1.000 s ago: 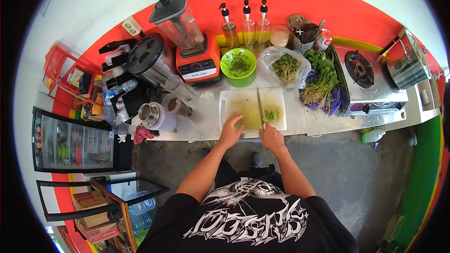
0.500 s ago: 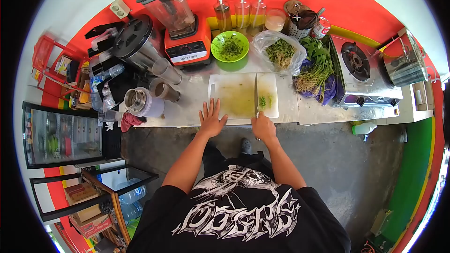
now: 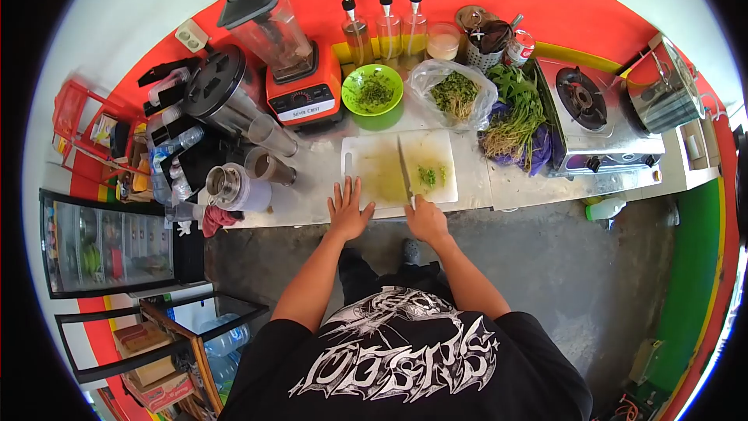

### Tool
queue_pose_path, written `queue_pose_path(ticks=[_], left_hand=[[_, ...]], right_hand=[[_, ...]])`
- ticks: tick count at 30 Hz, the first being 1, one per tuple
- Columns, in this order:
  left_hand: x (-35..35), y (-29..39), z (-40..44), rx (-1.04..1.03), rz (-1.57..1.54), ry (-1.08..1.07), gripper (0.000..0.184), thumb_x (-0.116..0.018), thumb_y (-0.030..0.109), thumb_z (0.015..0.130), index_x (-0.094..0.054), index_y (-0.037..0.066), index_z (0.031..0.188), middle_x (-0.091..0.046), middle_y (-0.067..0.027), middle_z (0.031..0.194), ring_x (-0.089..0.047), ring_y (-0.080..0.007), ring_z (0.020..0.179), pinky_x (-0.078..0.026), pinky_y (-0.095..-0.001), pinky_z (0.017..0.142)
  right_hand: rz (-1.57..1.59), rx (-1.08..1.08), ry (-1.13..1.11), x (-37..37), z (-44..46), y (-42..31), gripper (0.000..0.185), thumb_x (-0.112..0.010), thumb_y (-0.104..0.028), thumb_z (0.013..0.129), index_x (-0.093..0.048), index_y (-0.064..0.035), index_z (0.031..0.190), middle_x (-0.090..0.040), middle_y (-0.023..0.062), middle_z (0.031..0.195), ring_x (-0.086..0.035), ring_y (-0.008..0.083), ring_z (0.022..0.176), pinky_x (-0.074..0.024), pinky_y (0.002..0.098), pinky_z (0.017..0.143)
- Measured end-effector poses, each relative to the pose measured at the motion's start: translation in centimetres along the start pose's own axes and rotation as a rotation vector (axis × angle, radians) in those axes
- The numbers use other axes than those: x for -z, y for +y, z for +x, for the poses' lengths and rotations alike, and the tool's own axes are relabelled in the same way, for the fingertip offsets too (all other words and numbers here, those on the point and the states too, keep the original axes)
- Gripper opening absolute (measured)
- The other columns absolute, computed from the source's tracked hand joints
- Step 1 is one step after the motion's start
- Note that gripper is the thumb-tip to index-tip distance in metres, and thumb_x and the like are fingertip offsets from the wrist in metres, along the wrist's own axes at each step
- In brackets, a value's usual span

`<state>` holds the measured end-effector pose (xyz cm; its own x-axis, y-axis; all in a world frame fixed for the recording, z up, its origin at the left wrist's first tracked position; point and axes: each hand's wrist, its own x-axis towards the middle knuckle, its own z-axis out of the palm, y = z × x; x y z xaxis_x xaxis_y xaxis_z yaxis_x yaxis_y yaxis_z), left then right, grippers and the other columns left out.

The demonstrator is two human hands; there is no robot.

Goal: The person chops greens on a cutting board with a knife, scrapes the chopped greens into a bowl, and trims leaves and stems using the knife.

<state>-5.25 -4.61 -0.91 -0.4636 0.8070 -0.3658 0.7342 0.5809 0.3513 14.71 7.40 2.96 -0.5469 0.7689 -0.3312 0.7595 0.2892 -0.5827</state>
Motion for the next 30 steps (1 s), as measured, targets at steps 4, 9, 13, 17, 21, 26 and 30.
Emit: queue_pose_path(ticks=[4,9,13,17,21,26,30], left_hand=[[0.7,0.1,0.2,0.001,-0.006,-0.004,0.086,-0.046,0.06,0.1,-0.001,0.026,0.165,0.005,-0.0067,0.173,0.008,-0.0373,0.157,0.0,-0.0611,0.123],[0.7,0.1,0.0,0.001,-0.02,-0.052,0.087,-0.046,0.06,0.1,-0.001,0.025,0.165,0.004,-0.0077,0.173,0.009,-0.038,0.157,0.0,-0.0613,0.122],[0.5,0.3,0.0,0.012,-0.007,-0.058,0.086,-0.046,0.059,0.1,-0.001,0.025,0.165,0.004,-0.0077,0.173,0.009,-0.0381,0.157,0.0,-0.0611,0.123],[0.3,-0.1,-0.2,-0.012,0.004,-0.018,0.083,-0.045,0.057,0.101,-0.003,0.025,0.165,0.002,-0.0085,0.173,0.007,-0.0387,0.157,-0.002,-0.0607,0.123],[0.0,-0.2,-0.8,-0.053,0.024,0.075,0.075,-0.047,0.047,0.103,-0.013,0.023,0.165,-0.005,-0.0085,0.172,-0.003,-0.0395,0.157,-0.008,-0.0602,0.123],[-0.1,-1.2,-0.4,-0.133,-0.075,0.329,0.065,-0.059,0.031,0.099,-0.034,0.017,0.157,-0.029,-0.0131,0.163,-0.027,-0.0415,0.148,-0.025,-0.0602,0.116],[1.2,0.5,1.4,0.104,-0.149,0.551,0.051,-0.065,0.023,0.095,-0.049,0.015,0.142,-0.055,-0.0145,0.134,-0.048,-0.0371,0.128,-0.041,-0.056,0.101]], right_hand=[[-0.033,-0.042,0.059,1.4,-0.5,2.2,0.038,-0.059,-0.036,0.097,-0.059,0.0,0.108,-0.07,0.0308,0.094,-0.068,0.0505,0.09,-0.0538,0.0592,0.081],[-0.054,0.087,0.084,3.0,-1.5,3.4,0.035,-0.062,-0.036,0.097,-0.059,-0.003,0.105,-0.07,0.0281,0.088,-0.069,0.0491,0.083,-0.0542,0.0588,0.076],[-0.144,0.205,-0.016,4.1,-1.3,4.9,0.031,-0.064,-0.036,0.095,-0.06,-0.0058,0.104,-0.07,0.0264,0.087,-0.069,0.0476,0.083,-0.0544,0.057,0.076],[-0.224,0.149,0.015,5.4,-0.6,6.2,0.03,-0.065,-0.035,0.094,-0.062,-0.0062,0.103,-0.07,0.0257,0.087,-0.069,0.0468,0.085,-0.0546,0.0555,0.077],[-0.206,0.155,0.056,6.6,-0.2,7.0,0.031,-0.066,-0.035,0.094,-0.062,-0.0071,0.106,-0.071,0.0247,0.087,-0.069,0.046,0.085,-0.0545,0.0555,0.077],[-0.235,0.315,-0.097,7.0,-1.1,8.5,0.032,-0.066,-0.038,0.093,-0.066,-0.0076,0.104,-0.071,0.0223,0.087,-0.069,0.0445,0.084,-0.054,0.0553,0.077],[-0.238,0.262,-0.085,8.1,-0.9,9.0,0.033,-0.065,-0.039,0.093,-0.067,-0.0077,0.103,-0.071,0.0221,0.086,-0.069,0.0447,0.085,-0.0537,0.0555,0.078]])
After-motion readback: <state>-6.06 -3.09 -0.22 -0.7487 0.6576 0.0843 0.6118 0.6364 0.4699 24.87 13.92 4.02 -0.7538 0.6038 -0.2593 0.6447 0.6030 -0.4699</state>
